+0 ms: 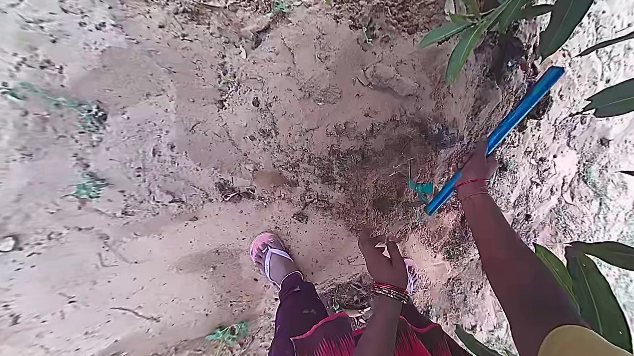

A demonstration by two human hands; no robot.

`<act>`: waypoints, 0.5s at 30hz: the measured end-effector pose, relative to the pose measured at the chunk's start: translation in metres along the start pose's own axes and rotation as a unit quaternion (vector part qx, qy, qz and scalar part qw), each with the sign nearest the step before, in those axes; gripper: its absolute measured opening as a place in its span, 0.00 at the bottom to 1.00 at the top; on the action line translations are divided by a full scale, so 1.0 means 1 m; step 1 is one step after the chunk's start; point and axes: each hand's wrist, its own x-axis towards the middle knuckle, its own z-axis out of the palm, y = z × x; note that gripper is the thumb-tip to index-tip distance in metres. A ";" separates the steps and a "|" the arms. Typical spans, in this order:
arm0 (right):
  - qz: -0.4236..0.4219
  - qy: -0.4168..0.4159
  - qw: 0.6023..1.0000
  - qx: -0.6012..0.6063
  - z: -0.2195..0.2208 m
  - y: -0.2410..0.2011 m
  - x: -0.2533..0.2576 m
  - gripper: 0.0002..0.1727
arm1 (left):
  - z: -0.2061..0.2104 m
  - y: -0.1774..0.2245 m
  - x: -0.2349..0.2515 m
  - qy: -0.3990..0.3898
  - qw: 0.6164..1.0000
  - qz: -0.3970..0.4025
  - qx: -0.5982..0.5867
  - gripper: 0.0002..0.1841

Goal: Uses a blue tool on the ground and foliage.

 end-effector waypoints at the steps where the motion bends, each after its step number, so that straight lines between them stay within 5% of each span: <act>1: -0.020 0.011 0.999 0.034 -0.001 -0.027 0.015 0.21 | -0.001 0.001 0.002 0.005 1.000 -0.001 -0.004 0.30; 7: -0.123 0.049 0.989 0.073 0.016 -0.173 0.115 0.21 | 0.003 0.008 0.005 0.009 1.000 -0.011 -0.014 0.31; 10: -0.126 0.005 0.992 -0.022 0.000 -0.173 0.113 0.20 | 0.001 0.013 0.008 0.003 0.999 -0.030 -0.023 0.31; 15: -0.068 -0.008 0.984 -0.167 -0.045 -0.111 0.091 0.24 | -0.001 0.014 0.009 0.002 0.999 -0.032 -0.025 0.32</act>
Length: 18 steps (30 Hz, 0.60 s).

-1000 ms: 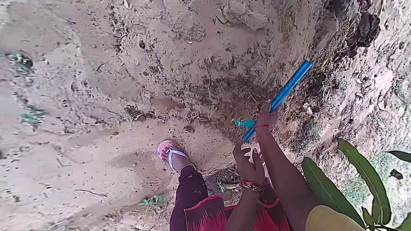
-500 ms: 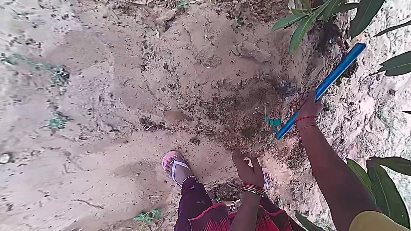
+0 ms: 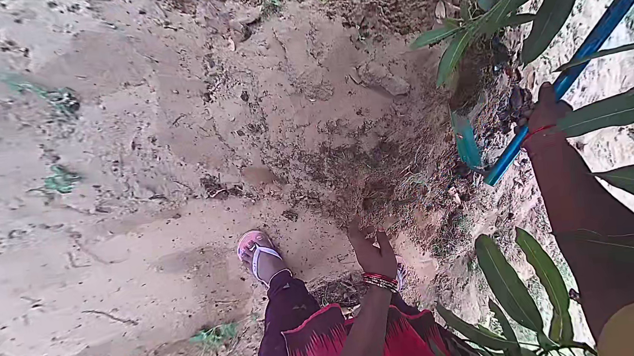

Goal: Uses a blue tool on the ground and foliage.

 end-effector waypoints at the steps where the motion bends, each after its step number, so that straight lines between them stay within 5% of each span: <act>1: 0.026 0.000 1.000 -0.007 -0.002 0.012 -0.002 0.25 | 0.000 0.000 0.000 0.002 1.000 0.004 0.001 0.32; 4: 0.044 0.028 0.998 -0.035 -0.001 0.037 0.015 0.22 | 0.004 -0.003 -0.001 -0.004 1.000 0.008 0.010 0.32; 8: -0.046 0.019 0.994 -0.100 0.008 0.013 0.041 0.34 | 0.012 -0.007 -0.006 -0.026 0.999 0.006 0.027 0.33; 12: -0.183 0.131 0.973 -0.049 0.023 -0.030 0.091 0.23 | 0.020 -0.007 -0.008 -0.032 0.998 0.019 0.046 0.33; 14: -0.170 0.120 0.977 0.032 0.025 -0.048 0.094 0.17 | 0.019 -0.010 -0.008 -0.035 0.998 0.026 0.055 0.32; 18: -0.116 0.029 0.993 -0.009 0.003 -0.018 0.074 0.25 | 0.020 -0.012 -0.011 -0.030 0.998 0.017 0.046 0.31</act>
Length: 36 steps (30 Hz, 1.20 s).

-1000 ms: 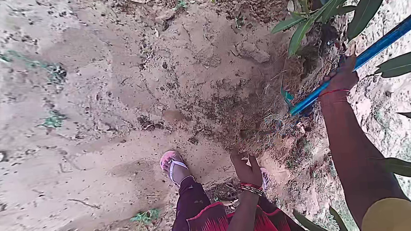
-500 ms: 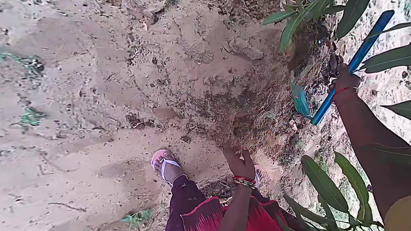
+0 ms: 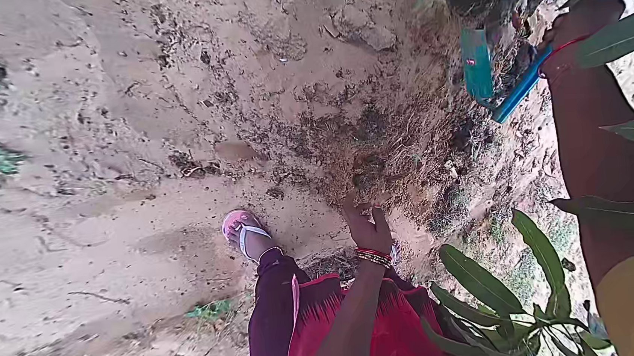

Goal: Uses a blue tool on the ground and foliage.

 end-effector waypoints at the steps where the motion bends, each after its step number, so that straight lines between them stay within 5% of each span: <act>1: 0.010 -0.025 1.000 0.005 -0.005 0.010 -0.026 0.26 | -0.002 0.000 0.001 0.008 1.000 -0.005 -0.007 0.31; 10: 0.222 -0.140 0.961 -0.085 0.016 0.187 -0.247 0.21 | -0.014 -0.041 -0.001 0.064 0.996 -0.059 0.014 0.30; 16: 0.335 -0.168 0.924 -0.074 0.078 0.246 -0.367 0.15 | -0.018 -0.065 -0.008 0.070 0.991 -0.111 0.029 0.30; 21: 0.287 -0.165 0.935 -0.127 0.110 0.234 -0.357 0.26 | -0.021 -0.071 -0.010 0.059 0.990 -0.118 0.038 0.30; 26: 0.213 -0.061 0.975 -0.012 0.140 0.217 -0.305 0.17 | -0.020 -0.066 -0.010 0.047 0.990 -0.130 0.041 0.30; 32: 0.170 0.038 0.976 0.127 0.144 0.181 -0.316 0.13 | -0.022 -0.068 -0.007 0.054 0.992 -0.111 0.038 0.30; 36: 0.135 0.005 0.985 0.109 0.136 0.188 -0.291 0.12 | -0.023 -0.068 -0.011 0.041 0.991 -0.114 0.057 0.30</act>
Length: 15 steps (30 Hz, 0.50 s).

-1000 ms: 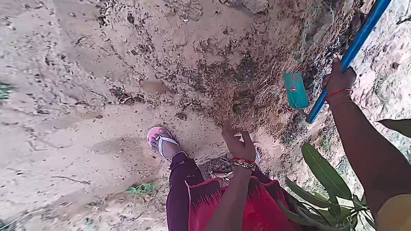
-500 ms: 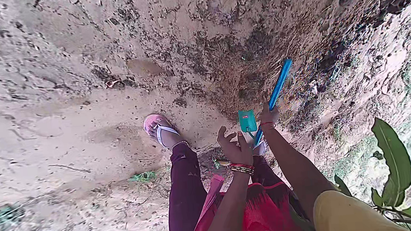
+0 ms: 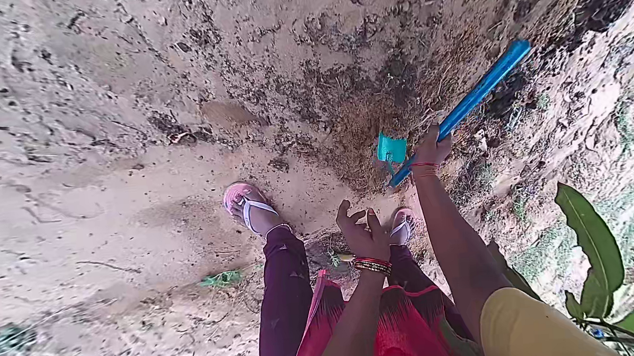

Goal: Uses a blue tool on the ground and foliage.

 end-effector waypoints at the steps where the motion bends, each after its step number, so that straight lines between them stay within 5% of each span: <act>1: -0.024 -0.022 0.999 0.002 0.000 -0.003 0.006 0.12 | 0.002 0.002 0.002 -0.002 1.000 0.006 0.000 0.30; 4: -0.061 -0.045 0.996 -0.042 -0.004 -0.020 0.017 0.13 | 0.005 0.002 -0.002 -0.008 1.000 0.018 0.009 0.30; 8: 0.042 -0.071 0.997 0.003 -0.007 -0.076 0.045 0.15 | 0.007 0.009 -0.001 -0.012 1.000 0.016 0.011 0.31; 12: 0.105 -0.004 0.988 0.114 -0.026 -0.141 0.079 0.16 | 0.010 0.025 0.001 -0.015 1.000 0.011 -0.014 0.31; 15: 0.046 0.045 0.992 0.104 -0.040 -0.183 0.105 0.17 | 0.008 0.033 0.003 -0.015 1.000 0.017 -0.021 0.32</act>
